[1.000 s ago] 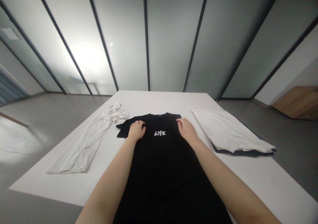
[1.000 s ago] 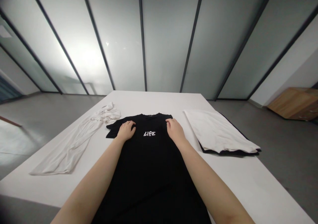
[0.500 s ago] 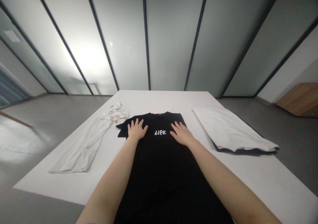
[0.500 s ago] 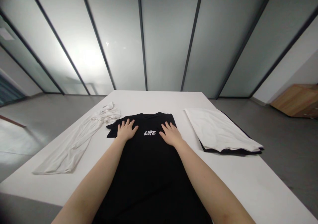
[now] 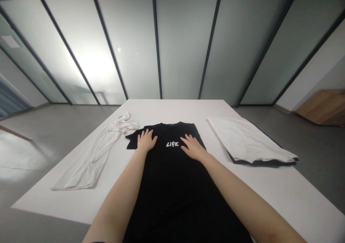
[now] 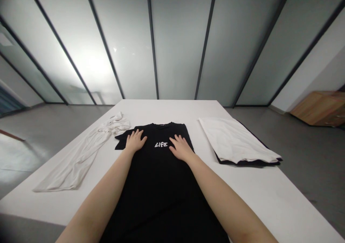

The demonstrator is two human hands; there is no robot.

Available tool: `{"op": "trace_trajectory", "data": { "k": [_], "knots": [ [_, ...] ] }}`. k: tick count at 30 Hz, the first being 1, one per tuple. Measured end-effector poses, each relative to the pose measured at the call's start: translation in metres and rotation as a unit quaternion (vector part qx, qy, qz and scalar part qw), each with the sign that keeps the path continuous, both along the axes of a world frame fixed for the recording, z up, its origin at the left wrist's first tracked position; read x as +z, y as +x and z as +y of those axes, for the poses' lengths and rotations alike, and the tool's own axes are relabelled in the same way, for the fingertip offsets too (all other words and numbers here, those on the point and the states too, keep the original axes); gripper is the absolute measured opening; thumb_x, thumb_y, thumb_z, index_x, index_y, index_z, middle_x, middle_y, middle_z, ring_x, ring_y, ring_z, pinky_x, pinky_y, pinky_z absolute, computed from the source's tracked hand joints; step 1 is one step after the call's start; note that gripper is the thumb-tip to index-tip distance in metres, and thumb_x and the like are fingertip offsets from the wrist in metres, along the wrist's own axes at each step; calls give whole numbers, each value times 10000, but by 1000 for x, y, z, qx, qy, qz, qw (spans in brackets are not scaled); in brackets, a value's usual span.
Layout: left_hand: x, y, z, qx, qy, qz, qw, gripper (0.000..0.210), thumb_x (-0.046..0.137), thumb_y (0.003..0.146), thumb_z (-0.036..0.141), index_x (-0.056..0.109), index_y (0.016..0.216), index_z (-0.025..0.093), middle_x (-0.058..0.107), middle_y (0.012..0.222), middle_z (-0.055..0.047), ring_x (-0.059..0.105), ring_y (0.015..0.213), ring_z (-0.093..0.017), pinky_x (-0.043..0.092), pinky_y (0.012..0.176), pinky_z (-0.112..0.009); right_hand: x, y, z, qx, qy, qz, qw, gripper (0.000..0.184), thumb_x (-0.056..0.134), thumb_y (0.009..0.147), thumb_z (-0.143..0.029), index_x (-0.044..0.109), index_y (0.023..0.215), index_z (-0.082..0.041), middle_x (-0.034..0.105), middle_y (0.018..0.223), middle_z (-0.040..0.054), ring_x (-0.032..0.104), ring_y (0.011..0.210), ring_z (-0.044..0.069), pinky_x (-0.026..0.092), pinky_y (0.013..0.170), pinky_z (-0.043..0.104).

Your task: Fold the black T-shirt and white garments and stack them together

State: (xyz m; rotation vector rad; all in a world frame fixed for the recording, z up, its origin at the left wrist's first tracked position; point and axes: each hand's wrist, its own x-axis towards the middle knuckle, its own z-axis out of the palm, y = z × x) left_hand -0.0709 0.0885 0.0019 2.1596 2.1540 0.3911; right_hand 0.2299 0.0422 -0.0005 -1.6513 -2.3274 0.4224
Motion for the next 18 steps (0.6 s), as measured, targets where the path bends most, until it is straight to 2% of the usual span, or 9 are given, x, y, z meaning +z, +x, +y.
{"op": "trace_trajectory", "data": {
  "k": [2, 4, 6, 8, 9, 11, 14, 16, 18],
  "knots": [
    [1, 0, -1, 0, -3, 2, 1000, 603, 464, 1037, 525, 525, 1561, 234, 390, 1703, -166, 335, 1575, -422, 270, 1253, -663, 6, 6, 6, 12, -6, 109, 994, 545, 612, 987, -332, 579, 1523, -234, 463, 1661, 153, 393, 1561, 331, 300, 1273, 561],
    [3, 0, -2, 1, -6, 5, 1000, 585, 485, 1034, 511, 543, 1543, 227, 396, 1699, -171, 341, 1572, -424, 281, 1251, -656, 18, 15, 13, -15, -25, 250, 968, 446, 587, 992, -293, 633, 1433, -239, 608, 1531, 141, 584, 1407, 276, 453, 1186, 493],
    [7, 1, -4, 10, -6, 5, 1000, 562, 518, 1028, 484, 569, 1517, 213, 409, 1689, -184, 340, 1569, -435, 290, 1243, -668, 31, 28, 20, -85, -48, 367, 925, 384, 510, 1029, -292, 629, 1389, -227, 701, 1379, 136, 720, 1156, 226, 593, 994, 404],
    [14, 5, -5, 6, 9, 0, 1000, 502, 554, 1017, 438, 621, 1457, 205, 451, 1659, -190, 354, 1559, -444, 315, 1226, -683, 45, 45, 24, -157, -66, 400, 900, 370, 458, 1040, -281, 613, 1367, -207, 729, 1271, 133, 737, 929, 186, 619, 758, 302],
    [19, 8, -7, -11, 23, -8, 1000, 454, 564, 1013, 406, 653, 1410, 204, 498, 1625, -186, 391, 1540, -433, 341, 1220, -668, 50, 54, 26, -180, -74, 380, 904, 362, 455, 1028, -258, 618, 1345, -196, 736, 1219, 127, 717, 844, 168, 585, 660, 255],
    [30, 17, -10, -82, 57, -47, 994, 362, 561, 1011, 338, 699, 1317, 202, 622, 1501, -161, 523, 1451, -366, 412, 1210, -572, 58, 73, 25, -176, -104, 287, 936, 339, 501, 980, -206, 653, 1281, -179, 747, 1087, 102, 655, 714, 138, 495, 547, 205],
    [45, 41, -20, -220, 79, -118, 965, 322, 540, 1020, 313, 709, 1272, 205, 730, 1323, -103, 669, 1270, -260, 492, 1162, -411, 60, 93, 19, -97, -189, 129, 969, 360, 626, 860, -144, 712, 1207, -186, 721, 911, 42, 587, 605, 117, 439, 526, 210],
    [48, 62, -32, -290, 71, -130, 945, 335, 541, 1027, 346, 703, 1290, 216, 739, 1315, -84, 673, 1272, -255, 497, 1161, -400, 57, 97, 14, -50, -222, 67, 972, 442, 691, 766, -107, 739, 1194, -204, 686, 838, 5, 583, 602, 121, 435, 548, 218],
    [42, 84, -45, -340, 65, -116, 931, 373, 545, 1029, 370, 684, 1344, 227, 714, 1385, -87, 612, 1374, -278, 461, 1201, -436, 54, 97, 10, -29, -217, 35, 975, 527, 718, 702, -90, 755, 1211, -223, 655, 790, -16, 581, 617, 130, 427, 562, 221]
  ]
}}
